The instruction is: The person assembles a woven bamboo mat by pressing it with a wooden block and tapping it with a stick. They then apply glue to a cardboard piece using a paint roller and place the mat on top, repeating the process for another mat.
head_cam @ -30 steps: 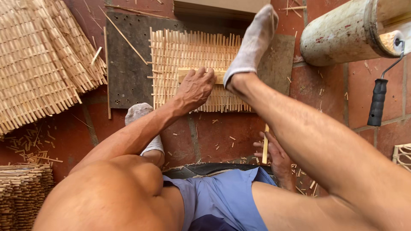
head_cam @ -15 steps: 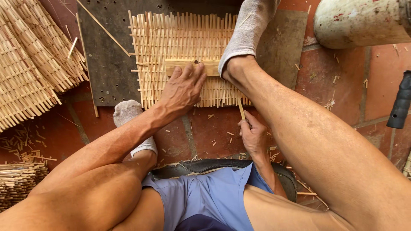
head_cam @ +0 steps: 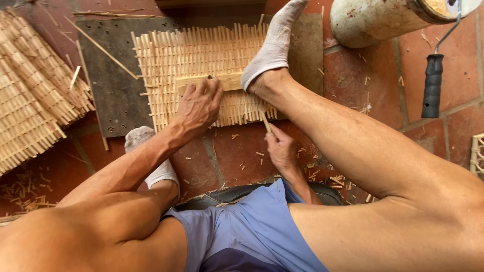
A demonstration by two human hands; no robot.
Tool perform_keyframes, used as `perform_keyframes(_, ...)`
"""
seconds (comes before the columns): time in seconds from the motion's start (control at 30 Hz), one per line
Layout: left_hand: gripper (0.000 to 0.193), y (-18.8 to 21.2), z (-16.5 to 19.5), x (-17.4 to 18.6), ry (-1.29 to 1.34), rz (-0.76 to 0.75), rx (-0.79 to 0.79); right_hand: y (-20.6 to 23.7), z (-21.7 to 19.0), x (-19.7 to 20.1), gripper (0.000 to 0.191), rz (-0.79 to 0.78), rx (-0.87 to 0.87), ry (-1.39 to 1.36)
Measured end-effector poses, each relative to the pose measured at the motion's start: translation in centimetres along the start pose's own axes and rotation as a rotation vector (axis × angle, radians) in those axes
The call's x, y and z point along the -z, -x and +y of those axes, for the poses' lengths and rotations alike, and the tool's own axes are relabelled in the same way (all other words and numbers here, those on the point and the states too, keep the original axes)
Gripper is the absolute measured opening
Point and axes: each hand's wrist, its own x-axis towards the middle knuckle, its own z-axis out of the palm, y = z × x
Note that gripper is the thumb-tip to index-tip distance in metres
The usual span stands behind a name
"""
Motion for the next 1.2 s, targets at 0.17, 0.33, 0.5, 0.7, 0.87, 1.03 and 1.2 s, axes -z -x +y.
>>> perform_keyframes(0.17, 0.051, 0.3, -1.6, 1.5, 0.309, -0.134, 0.058, 1.2, -0.2, 0.3, 0.037, -0.045, -0.007, -0.212)
perform_keyframes(0.33, 0.06, 1.7, -2.6, -0.3, 0.358, 0.046, 0.064, 1.5, 0.1, -4.0, 0.038, -0.192, -0.091, -0.253)
perform_keyframes(0.5, 0.056, 2.4, -2.8, -2.2, 0.368, 0.018, 0.06, 2.0, 0.9, -5.9, 0.04, -0.169, -0.199, -0.396)
perform_keyframes(0.7, 0.061, 2.7, -2.9, -1.2, 0.422, -0.057, 0.062, 1.6, 0.6, -7.0, 0.037, -0.109, -0.305, -0.57)
perform_keyframes(0.87, 0.05, 2.5, -3.5, -0.6, 0.482, -0.069, 0.101, 1.9, -0.9, -5.9, 0.036, -0.123, -0.324, -0.54)
perform_keyframes(1.03, 0.052, 2.3, -5.7, -1.3, 0.468, -0.122, 0.042, 3.1, -1.6, -5.3, 0.036, -0.191, -0.108, -0.347)
perform_keyframes(1.2, 0.073, 3.4, -6.6, -1.4, 0.396, -0.214, 0.005, 2.1, -0.9, -8.6, 0.037, -0.237, -0.172, -0.435)
